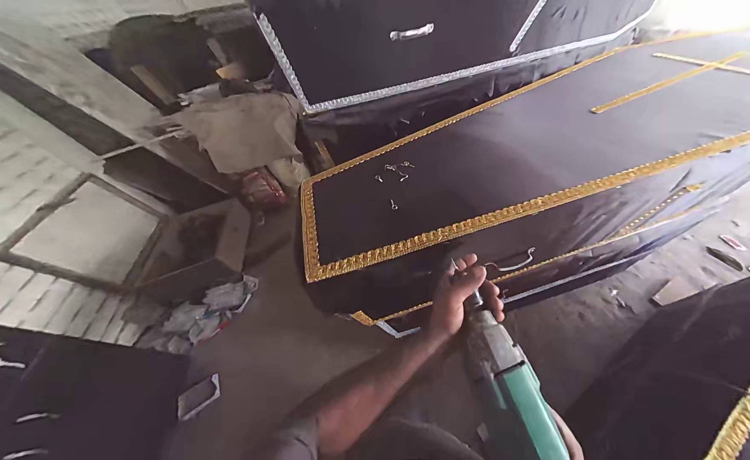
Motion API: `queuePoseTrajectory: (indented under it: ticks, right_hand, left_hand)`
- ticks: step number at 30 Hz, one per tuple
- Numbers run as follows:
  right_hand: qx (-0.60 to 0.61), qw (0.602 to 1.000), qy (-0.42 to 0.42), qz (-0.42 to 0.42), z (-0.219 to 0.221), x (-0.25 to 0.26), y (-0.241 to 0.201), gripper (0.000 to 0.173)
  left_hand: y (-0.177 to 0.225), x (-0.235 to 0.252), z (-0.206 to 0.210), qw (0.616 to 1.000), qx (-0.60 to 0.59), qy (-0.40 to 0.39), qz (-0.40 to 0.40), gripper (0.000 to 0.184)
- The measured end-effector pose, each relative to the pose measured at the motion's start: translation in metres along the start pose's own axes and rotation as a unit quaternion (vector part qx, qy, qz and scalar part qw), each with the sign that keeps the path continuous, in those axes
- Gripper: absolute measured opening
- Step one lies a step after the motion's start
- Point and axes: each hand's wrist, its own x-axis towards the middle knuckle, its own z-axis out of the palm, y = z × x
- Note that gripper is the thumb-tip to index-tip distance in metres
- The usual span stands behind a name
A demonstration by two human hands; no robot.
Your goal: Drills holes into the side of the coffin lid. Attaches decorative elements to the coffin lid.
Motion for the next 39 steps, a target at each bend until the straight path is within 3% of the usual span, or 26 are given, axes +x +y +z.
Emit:
queuePoseTrajectory:
  ticks: [4, 10, 16, 22, 26, 31, 39]
  right_hand:
    - [-0.059, 0.996, -0.059, 0.009, 0.002, 0.031, -0.006, 0.122]
    - [-0.081, 0.995, -0.049, 0.009, 0.012, 0.039, 0.012, 0.109]
    - [-0.087, 0.995, -0.041, -0.002, 0.018, 0.036, 0.019, 0.106]
    - [-0.068, 0.997, -0.024, -0.003, 0.017, 0.030, 0.029, 0.107]
    - [-0.085, 0.996, -0.010, 0.005, 0.033, 0.046, 0.000, 0.104]
    - [-0.076, 0.997, -0.017, -0.007, 0.023, 0.029, 0.030, 0.106]
    - [-0.091, 0.996, -0.021, -0.011, 0.031, 0.034, 0.021, 0.104]
  left_hand:
    - [0.004, 0.004, -0.020, 1.000, -0.007, -0.010, 0.027, 0.041]
    - [0.002, 0.019, -0.032, 0.999, -0.003, 0.011, 0.048, 0.023]
    - [0.007, 0.016, -0.037, 0.999, 0.019, 0.000, 0.041, 0.038]
    - [0.012, 0.018, -0.030, 0.999, 0.036, 0.027, 0.024, 0.027]
    - [0.014, 0.017, -0.025, 0.998, 0.024, 0.052, 0.015, 0.026]
    - [0.014, 0.019, -0.031, 0.999, 0.034, 0.024, 0.023, 0.023]
    - [0.015, 0.017, -0.032, 1.000, 0.008, 0.022, 0.018, 0.027]
